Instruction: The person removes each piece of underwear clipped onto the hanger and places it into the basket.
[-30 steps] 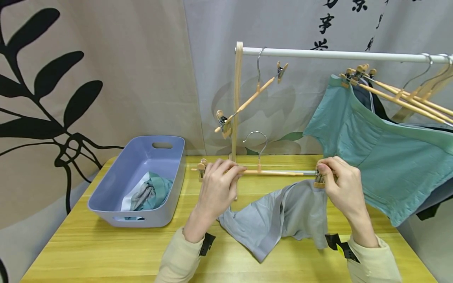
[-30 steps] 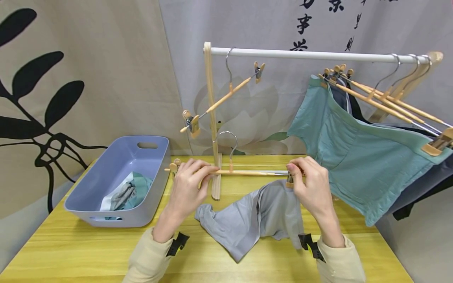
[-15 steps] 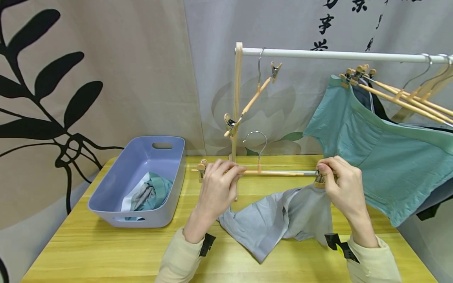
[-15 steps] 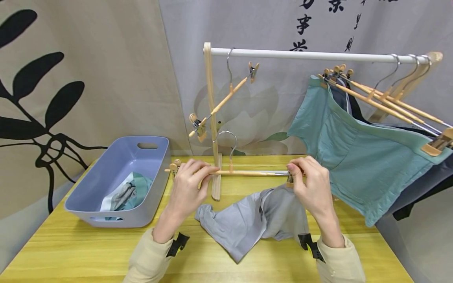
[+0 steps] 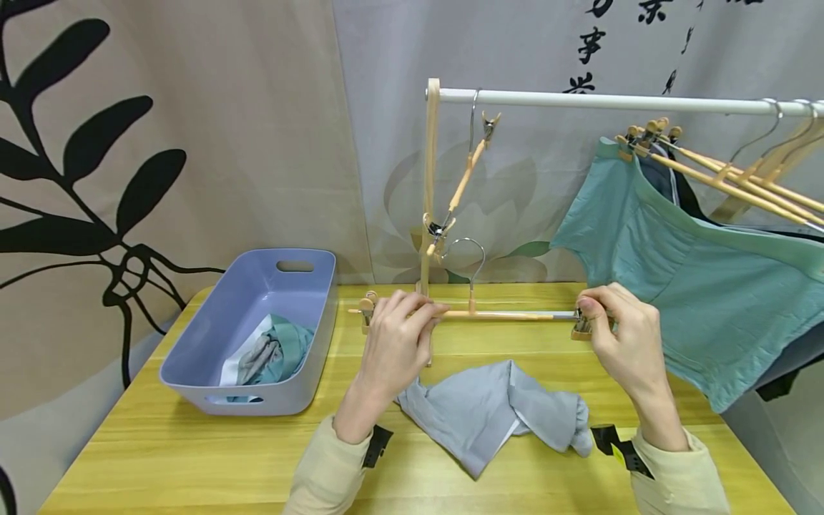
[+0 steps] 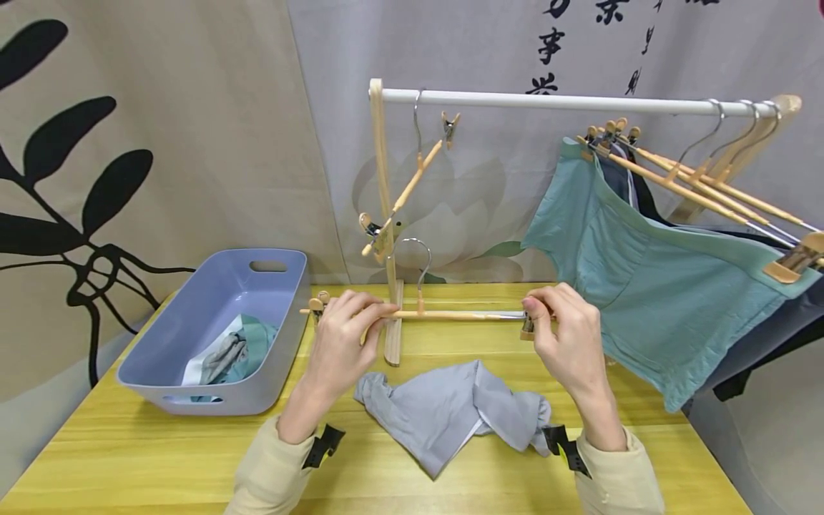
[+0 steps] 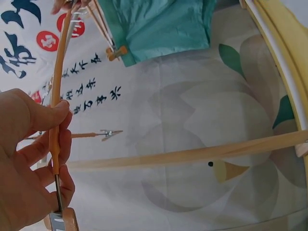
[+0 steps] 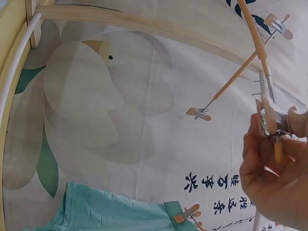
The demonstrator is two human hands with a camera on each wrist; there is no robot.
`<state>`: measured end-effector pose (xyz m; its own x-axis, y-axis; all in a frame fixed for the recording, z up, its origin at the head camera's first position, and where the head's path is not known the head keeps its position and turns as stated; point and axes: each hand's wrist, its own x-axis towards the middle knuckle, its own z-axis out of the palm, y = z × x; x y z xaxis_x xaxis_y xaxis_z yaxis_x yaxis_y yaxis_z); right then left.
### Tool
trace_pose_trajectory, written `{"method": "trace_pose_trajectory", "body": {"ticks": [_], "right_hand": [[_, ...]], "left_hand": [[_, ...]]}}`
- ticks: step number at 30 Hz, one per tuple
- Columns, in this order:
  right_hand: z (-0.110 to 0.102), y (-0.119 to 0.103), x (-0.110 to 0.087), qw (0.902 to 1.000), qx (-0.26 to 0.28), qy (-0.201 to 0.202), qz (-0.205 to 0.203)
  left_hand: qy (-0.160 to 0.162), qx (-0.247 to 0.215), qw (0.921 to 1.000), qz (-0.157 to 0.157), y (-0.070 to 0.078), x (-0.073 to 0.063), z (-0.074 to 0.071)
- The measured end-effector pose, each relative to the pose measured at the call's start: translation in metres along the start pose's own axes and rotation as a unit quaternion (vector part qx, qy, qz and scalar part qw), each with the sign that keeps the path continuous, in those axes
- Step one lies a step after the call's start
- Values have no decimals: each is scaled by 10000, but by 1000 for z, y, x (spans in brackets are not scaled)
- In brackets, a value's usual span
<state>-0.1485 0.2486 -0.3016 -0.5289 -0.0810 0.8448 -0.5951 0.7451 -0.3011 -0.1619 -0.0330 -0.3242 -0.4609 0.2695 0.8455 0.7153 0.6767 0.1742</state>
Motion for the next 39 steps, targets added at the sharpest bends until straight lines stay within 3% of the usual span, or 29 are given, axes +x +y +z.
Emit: {"method": "trace_pose_trajectory", "body": {"ticks": [8, 14, 18, 22, 26, 32, 39], "right_hand": [[-2, -2, -2, 9993, 37, -321, 191], [-1, -9, -3, 9982, -432, -401, 57], [5, -17, -1, 9931, -937, -106, -702], [15, -26, 0, 9743, -1419, 113, -1748], [26, -35, -2, 9624, -1489, -63, -2271], [34, -37, -6, 9689, -1000, -563, -2191], [35, -29, -8, 9739, -655, -706, -2057]], "left_hand": [[-22, -55, 10000, -30, 0, -1, -1], [-27, -103, 9999, -73, -1, -1, -2], [-21, -102, 9999, -53, -1, -1, -1], [-63, -76, 9999, 18, 1, -1, 0], [-72, -72, 9999, 46, 3, -1, 1], [-54, -20, 10000, 65, 4, 0, 3], [-54, 17, 9998, 179, 7, 1, 5]]}}
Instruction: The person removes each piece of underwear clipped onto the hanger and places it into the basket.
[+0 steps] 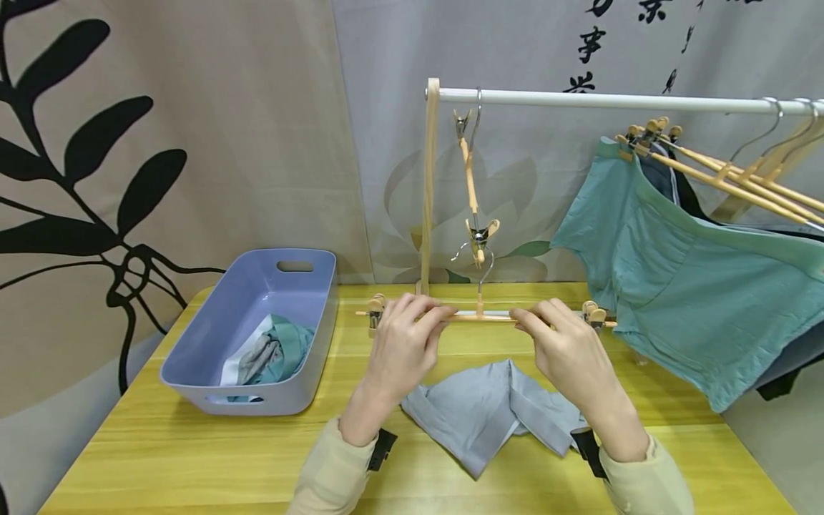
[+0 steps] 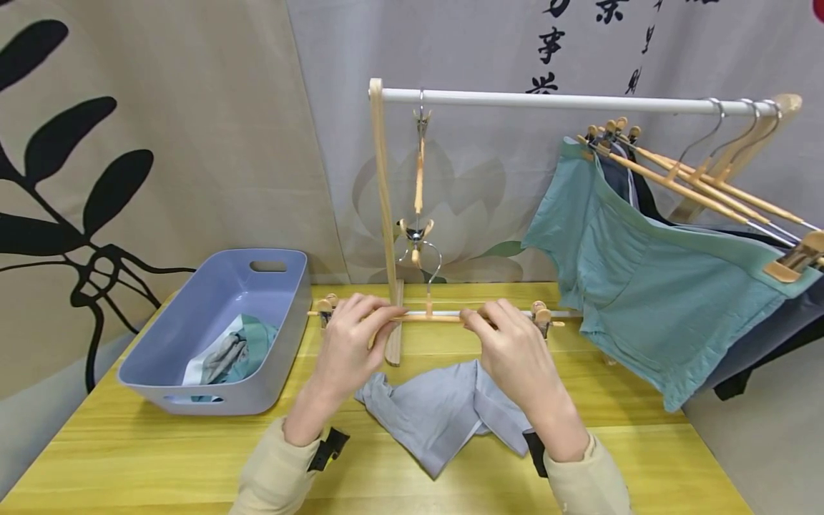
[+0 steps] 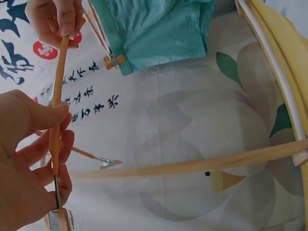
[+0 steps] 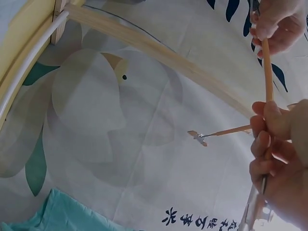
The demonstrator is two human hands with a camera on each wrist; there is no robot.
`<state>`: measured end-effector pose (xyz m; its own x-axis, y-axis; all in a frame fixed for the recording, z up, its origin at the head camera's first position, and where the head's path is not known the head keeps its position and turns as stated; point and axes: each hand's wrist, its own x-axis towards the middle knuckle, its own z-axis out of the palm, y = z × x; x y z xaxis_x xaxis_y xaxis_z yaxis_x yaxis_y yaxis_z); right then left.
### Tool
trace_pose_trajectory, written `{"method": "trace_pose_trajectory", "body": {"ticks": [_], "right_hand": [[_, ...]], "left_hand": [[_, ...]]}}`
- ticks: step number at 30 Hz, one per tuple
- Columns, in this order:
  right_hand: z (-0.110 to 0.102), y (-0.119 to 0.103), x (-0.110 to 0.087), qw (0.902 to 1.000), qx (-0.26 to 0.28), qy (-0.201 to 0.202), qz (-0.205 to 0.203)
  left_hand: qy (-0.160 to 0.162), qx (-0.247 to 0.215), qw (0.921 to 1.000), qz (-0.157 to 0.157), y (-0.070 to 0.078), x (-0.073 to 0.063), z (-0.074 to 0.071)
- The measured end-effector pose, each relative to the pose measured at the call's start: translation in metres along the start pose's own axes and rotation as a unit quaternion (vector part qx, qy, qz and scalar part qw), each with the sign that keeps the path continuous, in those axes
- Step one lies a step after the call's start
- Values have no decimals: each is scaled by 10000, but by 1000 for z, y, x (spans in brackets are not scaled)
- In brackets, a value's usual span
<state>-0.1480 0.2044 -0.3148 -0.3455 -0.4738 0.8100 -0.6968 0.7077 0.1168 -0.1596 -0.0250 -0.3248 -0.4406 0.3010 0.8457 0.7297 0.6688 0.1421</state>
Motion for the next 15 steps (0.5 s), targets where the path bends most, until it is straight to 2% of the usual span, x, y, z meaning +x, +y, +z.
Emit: {"method": "trace_pose_trajectory", "body": {"ticks": [3, 6, 8, 9, 11, 12, 13, 14, 15], "right_hand": [[0, 2, -2, 10000, -13, -13, 69], [0, 3, -2, 9999, -44, 15, 130], [0, 4, -2, 9998, -73, 39, 159], [0, 4, -2, 9998, -89, 45, 174], [0, 5, -1, 9997, -127, 59, 194], [0, 6, -1, 9997, -137, 66, 202], [-1, 6, -1, 9997, -147, 65, 208], [-1, 6, -1, 9996, -152, 66, 208], [-1, 6, -1, 9996, -153, 61, 209]], "left_hand": [[207, -69, 9994, 273, 4, 1, 1], [336, -98, 9967, 726, 11, 0, 6], [163, -149, 9950, 974, 18, -3, 13], [-84, -169, 9945, 1034, 22, -5, 17], [-978, -185, 9901, 995, 28, -10, 26], [-1610, -226, 9828, 879, 32, -14, 32], [-2328, -269, 9697, 686, 35, -17, 38], [-3042, -251, 9512, 453, 37, -21, 44], [-3738, -130, 9272, 208, 39, -24, 50]]}}
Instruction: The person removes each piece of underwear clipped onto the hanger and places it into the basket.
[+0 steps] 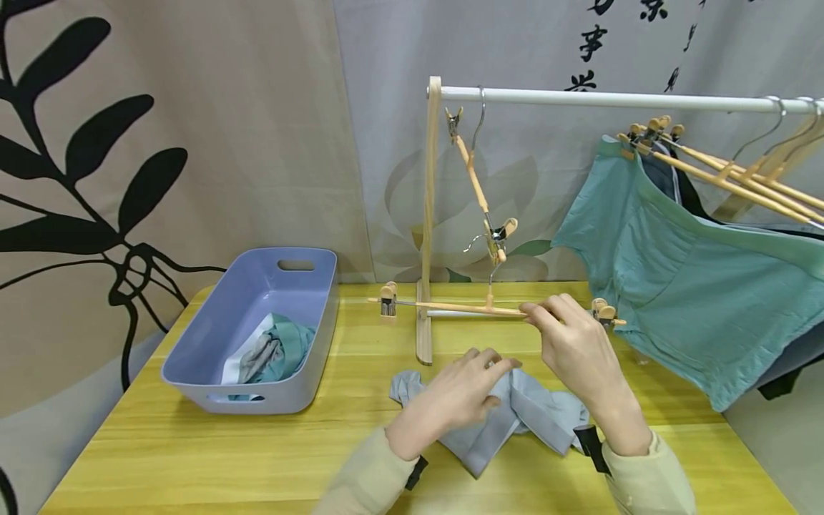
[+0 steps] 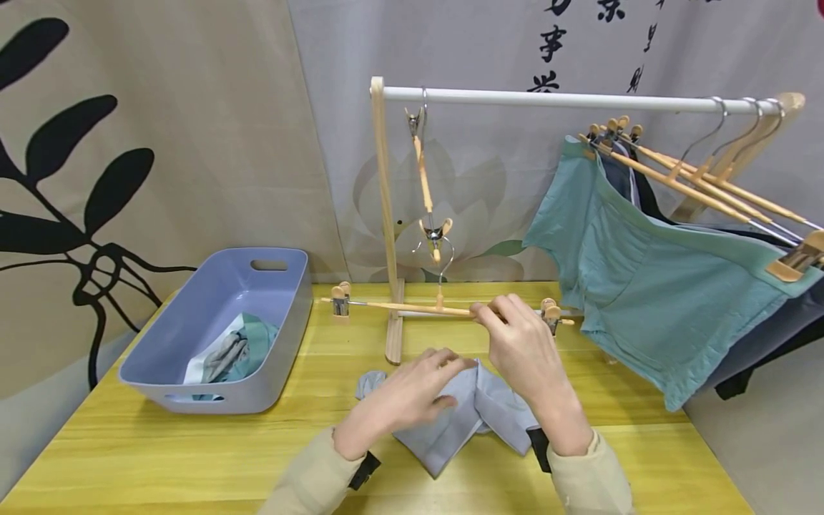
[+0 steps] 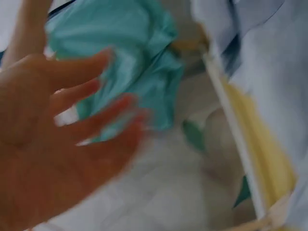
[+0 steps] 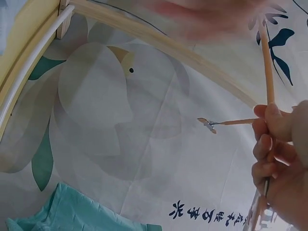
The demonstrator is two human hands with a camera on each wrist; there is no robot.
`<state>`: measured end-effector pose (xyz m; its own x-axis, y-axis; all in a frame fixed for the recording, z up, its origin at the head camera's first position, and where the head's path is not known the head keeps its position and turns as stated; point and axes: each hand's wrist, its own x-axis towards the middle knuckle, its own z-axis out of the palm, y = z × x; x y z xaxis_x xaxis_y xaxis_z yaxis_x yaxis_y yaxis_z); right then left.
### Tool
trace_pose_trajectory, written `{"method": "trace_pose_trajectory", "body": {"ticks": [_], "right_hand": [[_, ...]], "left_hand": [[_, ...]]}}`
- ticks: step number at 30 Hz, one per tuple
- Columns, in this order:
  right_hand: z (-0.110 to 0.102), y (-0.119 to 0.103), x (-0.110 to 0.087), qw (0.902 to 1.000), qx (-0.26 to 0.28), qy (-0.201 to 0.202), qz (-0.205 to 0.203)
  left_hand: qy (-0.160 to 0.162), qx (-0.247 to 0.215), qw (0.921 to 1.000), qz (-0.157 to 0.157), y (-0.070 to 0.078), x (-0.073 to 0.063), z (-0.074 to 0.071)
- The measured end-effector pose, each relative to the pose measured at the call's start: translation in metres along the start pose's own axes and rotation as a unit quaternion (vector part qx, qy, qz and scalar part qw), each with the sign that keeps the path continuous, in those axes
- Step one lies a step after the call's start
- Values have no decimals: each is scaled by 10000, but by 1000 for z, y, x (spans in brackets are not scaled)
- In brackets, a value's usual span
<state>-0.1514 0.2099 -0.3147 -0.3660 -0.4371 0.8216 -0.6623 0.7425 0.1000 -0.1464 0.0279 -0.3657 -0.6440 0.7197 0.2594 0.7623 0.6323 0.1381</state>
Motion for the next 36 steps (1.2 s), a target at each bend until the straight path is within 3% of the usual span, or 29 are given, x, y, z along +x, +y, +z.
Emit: {"method": "trace_pose_trajectory", "body": {"ticks": [2, 5, 8, 12, 16, 19, 22, 25, 30, 36], "right_hand": [[-1, 0, 0, 10000, -12, -5, -2], [-1, 1, -1, 10000, -37, 3, 1], [-1, 2, -2, 10000, -51, 13, 27], [0, 3, -3, 10000, -40, 3, 47], [-1, 4, -2, 10000, -40, -52, 55], [-1, 6, -3, 9999, -63, -62, 71], [-1, 7, -4, 9999, -73, -20, 77], [-1, 7, -4, 9999, -91, -2, 91], [-3, 8, -5, 9998, -126, -20, 134], [-5, 10, -7, 9997, -143, 14, 195]], "left_hand": [[-1266, 10, 9908, -482, 3, 5, 14], [-2405, -17, 9654, -1003, 8, 15, 32], [-3003, -227, 9439, -1354, 12, 27, 47], [-3343, -75, 9274, -1675, 16, 38, 64], [-3291, 297, 9263, -1813, 15, 43, 73], [-2920, 618, 9418, -1546, 9, 42, 77], [-2477, 727, 9600, -1086, 0, 37, 80], [-2329, 176, 9678, -943, -11, 30, 79], [-2129, -762, 9678, -1108, -27, 16, 66], [-1285, -886, 9826, -1006, -54, -6, 36]]}}
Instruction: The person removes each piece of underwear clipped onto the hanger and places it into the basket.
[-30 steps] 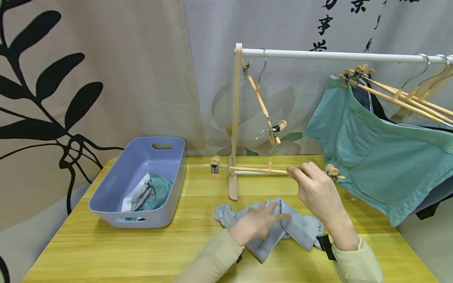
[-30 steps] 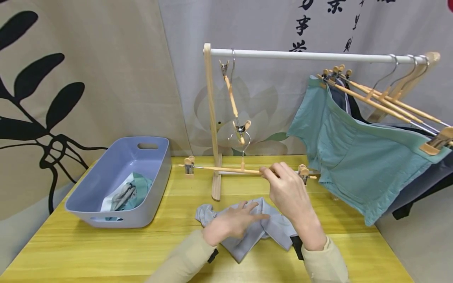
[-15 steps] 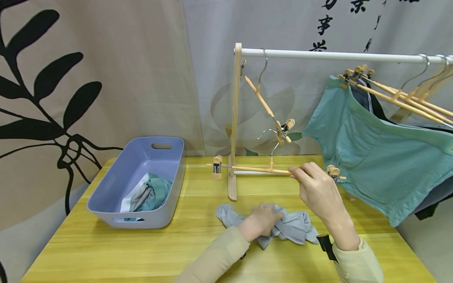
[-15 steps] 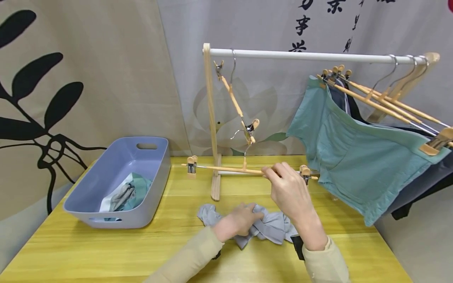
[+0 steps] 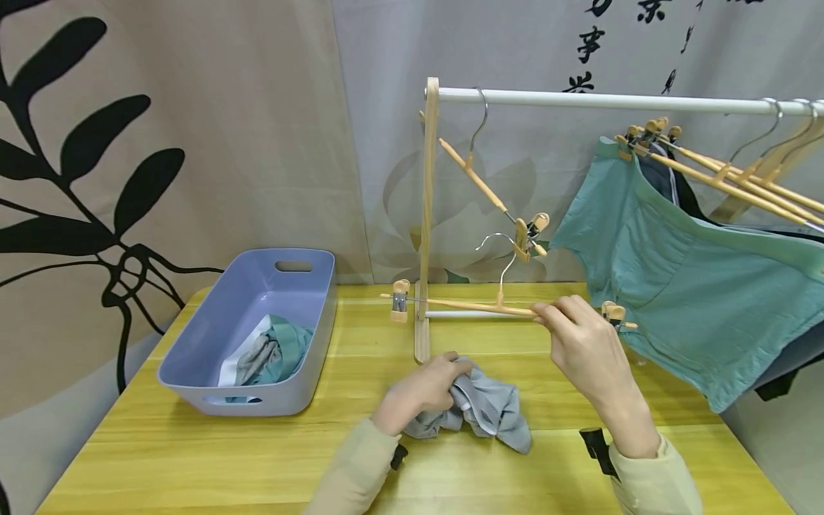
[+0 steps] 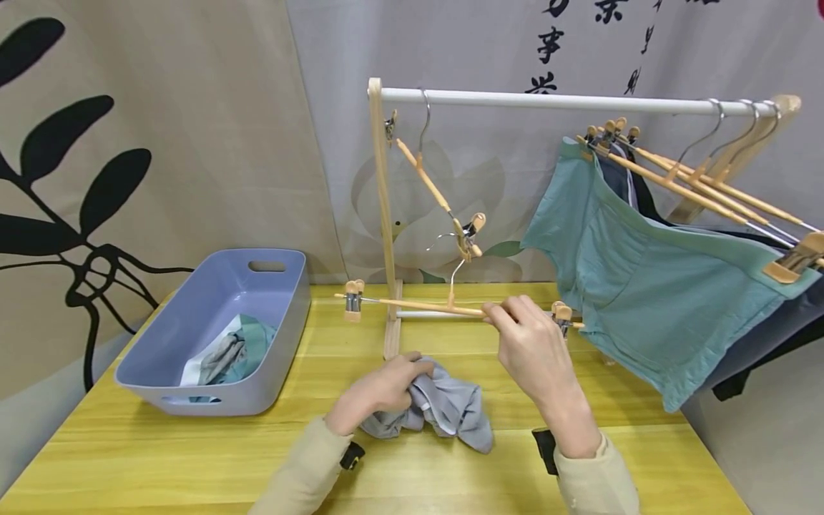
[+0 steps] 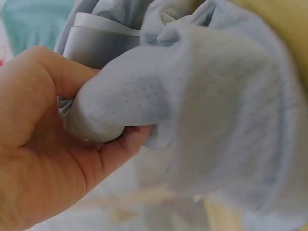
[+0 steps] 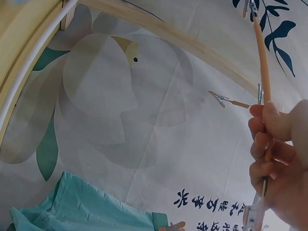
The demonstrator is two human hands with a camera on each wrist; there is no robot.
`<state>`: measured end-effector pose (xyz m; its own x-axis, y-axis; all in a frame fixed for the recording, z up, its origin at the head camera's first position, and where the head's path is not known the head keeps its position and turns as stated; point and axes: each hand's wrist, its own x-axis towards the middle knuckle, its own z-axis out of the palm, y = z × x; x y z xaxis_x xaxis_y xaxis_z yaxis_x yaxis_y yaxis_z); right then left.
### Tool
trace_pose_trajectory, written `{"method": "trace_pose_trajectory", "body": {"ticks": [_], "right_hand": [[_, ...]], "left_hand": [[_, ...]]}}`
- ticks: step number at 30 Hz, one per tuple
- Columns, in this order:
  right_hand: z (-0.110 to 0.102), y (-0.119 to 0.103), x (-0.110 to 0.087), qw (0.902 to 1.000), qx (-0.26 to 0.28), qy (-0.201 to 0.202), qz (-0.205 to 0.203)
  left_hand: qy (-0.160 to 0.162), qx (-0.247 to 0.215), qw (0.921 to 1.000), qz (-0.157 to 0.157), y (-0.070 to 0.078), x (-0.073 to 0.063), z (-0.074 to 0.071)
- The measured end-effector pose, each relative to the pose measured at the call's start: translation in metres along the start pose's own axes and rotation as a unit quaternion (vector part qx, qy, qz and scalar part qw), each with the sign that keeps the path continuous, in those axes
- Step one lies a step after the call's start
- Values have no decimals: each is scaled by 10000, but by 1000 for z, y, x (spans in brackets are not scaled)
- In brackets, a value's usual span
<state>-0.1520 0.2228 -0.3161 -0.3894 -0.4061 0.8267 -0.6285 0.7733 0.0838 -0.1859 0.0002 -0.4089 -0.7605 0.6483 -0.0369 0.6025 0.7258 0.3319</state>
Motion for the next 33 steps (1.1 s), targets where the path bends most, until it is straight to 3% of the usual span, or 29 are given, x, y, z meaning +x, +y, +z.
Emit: {"method": "trace_pose_trajectory", "body": {"ticks": [3, 6, 9, 11, 15, 19, 23, 27, 30, 33], "right_hand": [[0, 1, -1, 10000, -2, 71, 1], [-2, 2, -1, 10000, -34, 60, 32], [-2, 2, -1, 10000, -19, 86, 25], [-3, 2, -1, 10000, -23, 70, 34], [-2, 3, -2, 10000, -13, 82, 22], [-2, 4, -4, 9999, 0, 99, 22], [-3, 5, -4, 9999, 1, 96, 43], [-3, 5, -4, 9999, -9, 77, 64], [-3, 5, -4, 9999, -19, 76, 79], [-3, 6, -5, 9999, -31, 92, 78]], "left_hand": [[454, -174, 9988, -90, -13, -14, -18], [1164, -314, 9926, -118, -25, -28, -38], [2021, -335, 9783, -305, -35, -42, -58], [2520, -314, 9653, -610, -39, -53, -71], [3494, -262, 9295, -1151, -47, -76, -98], [4448, -227, 8812, -1583, -55, -100, -122], [5073, -318, 8336, -2163, -63, -121, -138], [5407, -455, 7957, -2692, -76, -135, -144], [5450, -590, 7773, -3086, -87, -142, -143], [5284, -732, 7698, -3505, -97, -148, -141]]}}
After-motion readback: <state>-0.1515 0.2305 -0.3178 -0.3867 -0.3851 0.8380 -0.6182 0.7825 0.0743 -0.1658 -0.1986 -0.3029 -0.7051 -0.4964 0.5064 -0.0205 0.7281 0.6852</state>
